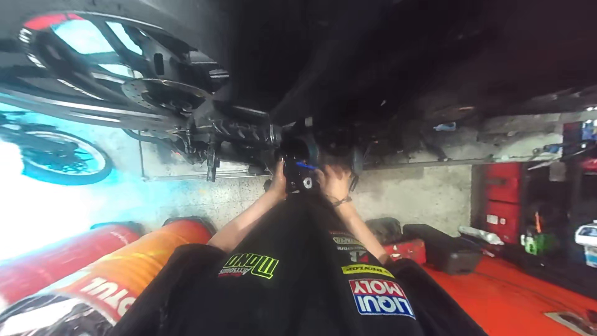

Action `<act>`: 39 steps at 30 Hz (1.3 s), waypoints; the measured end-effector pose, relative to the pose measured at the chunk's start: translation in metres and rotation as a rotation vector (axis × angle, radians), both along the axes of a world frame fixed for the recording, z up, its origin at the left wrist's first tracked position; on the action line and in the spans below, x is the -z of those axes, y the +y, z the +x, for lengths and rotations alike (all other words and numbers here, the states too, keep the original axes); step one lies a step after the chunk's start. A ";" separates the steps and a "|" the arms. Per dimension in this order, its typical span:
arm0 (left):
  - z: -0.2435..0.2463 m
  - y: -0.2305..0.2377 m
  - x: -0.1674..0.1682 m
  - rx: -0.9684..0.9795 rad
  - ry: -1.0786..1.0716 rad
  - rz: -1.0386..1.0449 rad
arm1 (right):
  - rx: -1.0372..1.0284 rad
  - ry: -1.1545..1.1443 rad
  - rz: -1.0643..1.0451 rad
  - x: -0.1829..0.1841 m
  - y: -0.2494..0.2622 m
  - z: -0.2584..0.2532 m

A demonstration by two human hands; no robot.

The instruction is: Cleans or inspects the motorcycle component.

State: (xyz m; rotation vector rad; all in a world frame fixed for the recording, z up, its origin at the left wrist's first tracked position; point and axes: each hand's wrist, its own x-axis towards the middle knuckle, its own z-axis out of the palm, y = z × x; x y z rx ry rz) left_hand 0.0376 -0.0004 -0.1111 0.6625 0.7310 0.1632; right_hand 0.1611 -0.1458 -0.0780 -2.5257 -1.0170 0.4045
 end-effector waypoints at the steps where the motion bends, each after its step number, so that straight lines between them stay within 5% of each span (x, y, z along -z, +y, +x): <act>1: 0.004 0.003 0.001 0.008 -0.012 0.026 | -0.004 0.004 0.010 -0.001 0.004 0.003; 5: -0.001 -0.008 0.001 0.021 0.049 0.034 | -0.004 0.055 -0.047 -0.009 0.000 -0.001; 10: 0.001 0.011 0.002 -0.108 0.079 -0.017 | 0.209 -0.008 -0.340 0.033 -0.020 0.025; 14: -0.001 0.020 0.010 -0.112 0.378 0.196 | 0.123 0.273 -0.409 0.036 0.034 0.027; 19: -0.007 0.029 0.006 -0.076 0.296 0.231 | -0.043 0.325 -0.471 0.060 0.085 0.022; 22: -0.013 0.040 0.001 0.002 0.256 0.310 | 0.020 0.226 -0.341 0.073 0.053 0.032; 25: -0.018 0.037 -0.004 0.055 0.276 0.313 | 0.099 0.239 -0.119 0.047 0.021 0.037; 30: -0.011 0.030 -0.003 0.220 0.226 0.285 | 0.023 0.235 0.089 0.018 0.057 0.020; 35: -0.005 0.027 -0.010 0.246 0.178 0.280 | 0.019 0.074 0.170 0.023 0.055 0.026; 39: -0.004 0.023 -0.009 0.267 0.071 0.266 | 0.088 0.171 0.122 0.031 0.047 0.027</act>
